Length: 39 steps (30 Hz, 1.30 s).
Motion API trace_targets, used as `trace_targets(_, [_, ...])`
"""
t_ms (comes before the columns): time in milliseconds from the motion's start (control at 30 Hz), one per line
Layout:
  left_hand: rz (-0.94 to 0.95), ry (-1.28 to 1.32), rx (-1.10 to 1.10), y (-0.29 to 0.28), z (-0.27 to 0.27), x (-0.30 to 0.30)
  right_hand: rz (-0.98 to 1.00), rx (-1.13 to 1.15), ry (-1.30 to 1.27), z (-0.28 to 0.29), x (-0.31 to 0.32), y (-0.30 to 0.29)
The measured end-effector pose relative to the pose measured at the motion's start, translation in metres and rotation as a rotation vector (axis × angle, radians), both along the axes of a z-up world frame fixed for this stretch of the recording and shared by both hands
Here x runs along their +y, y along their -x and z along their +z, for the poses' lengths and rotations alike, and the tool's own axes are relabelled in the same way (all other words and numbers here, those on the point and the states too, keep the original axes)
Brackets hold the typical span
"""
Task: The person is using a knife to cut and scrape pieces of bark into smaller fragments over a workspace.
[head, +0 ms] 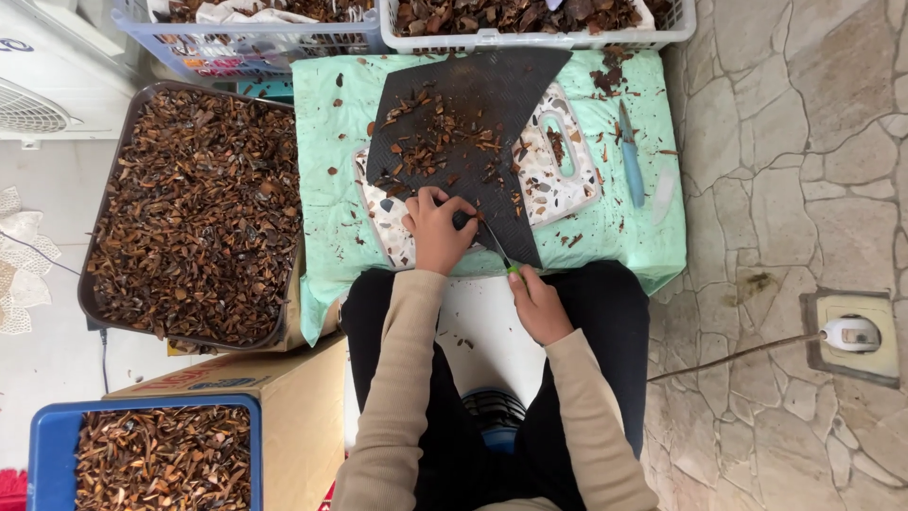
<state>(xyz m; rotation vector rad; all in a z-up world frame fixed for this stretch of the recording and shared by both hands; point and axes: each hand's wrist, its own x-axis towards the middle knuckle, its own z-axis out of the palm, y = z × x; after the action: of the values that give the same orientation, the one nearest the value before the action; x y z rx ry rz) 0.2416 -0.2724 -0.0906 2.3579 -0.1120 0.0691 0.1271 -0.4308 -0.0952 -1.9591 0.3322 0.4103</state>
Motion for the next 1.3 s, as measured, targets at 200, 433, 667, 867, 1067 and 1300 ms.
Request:
trace_targets(200, [0.010, 0.024, 0.013, 0.000, 0.001, 0.000, -0.072, 0.035, 0.019, 0.009, 0.001, 0.000])
trace_targets(433, [-0.016, 0.024, 0.029, -0.002, -0.005, 0.000, -0.086, -0.014, -0.002, 0.010, 0.000, -0.001])
trace_targets(667, [-0.044, 0.048, 0.021, -0.001, -0.007, -0.001, -0.045, -0.034, 0.100, 0.004, 0.011, 0.002])
trace_targets(867, [-0.042, 0.017, 0.027, -0.003, -0.011, -0.002, 0.041, -0.075, 0.432, 0.022, 0.036, 0.000])
trace_targets(1067, [-0.046, -0.002, 0.022, -0.003, -0.013, -0.003, 0.102, -0.078, 0.642, 0.038, 0.042, -0.008])
trace_targets(1300, [-0.066, -0.037, 0.028, -0.003, -0.017, -0.002, 0.208, -0.088, 0.781, 0.018, 0.028, -0.016])
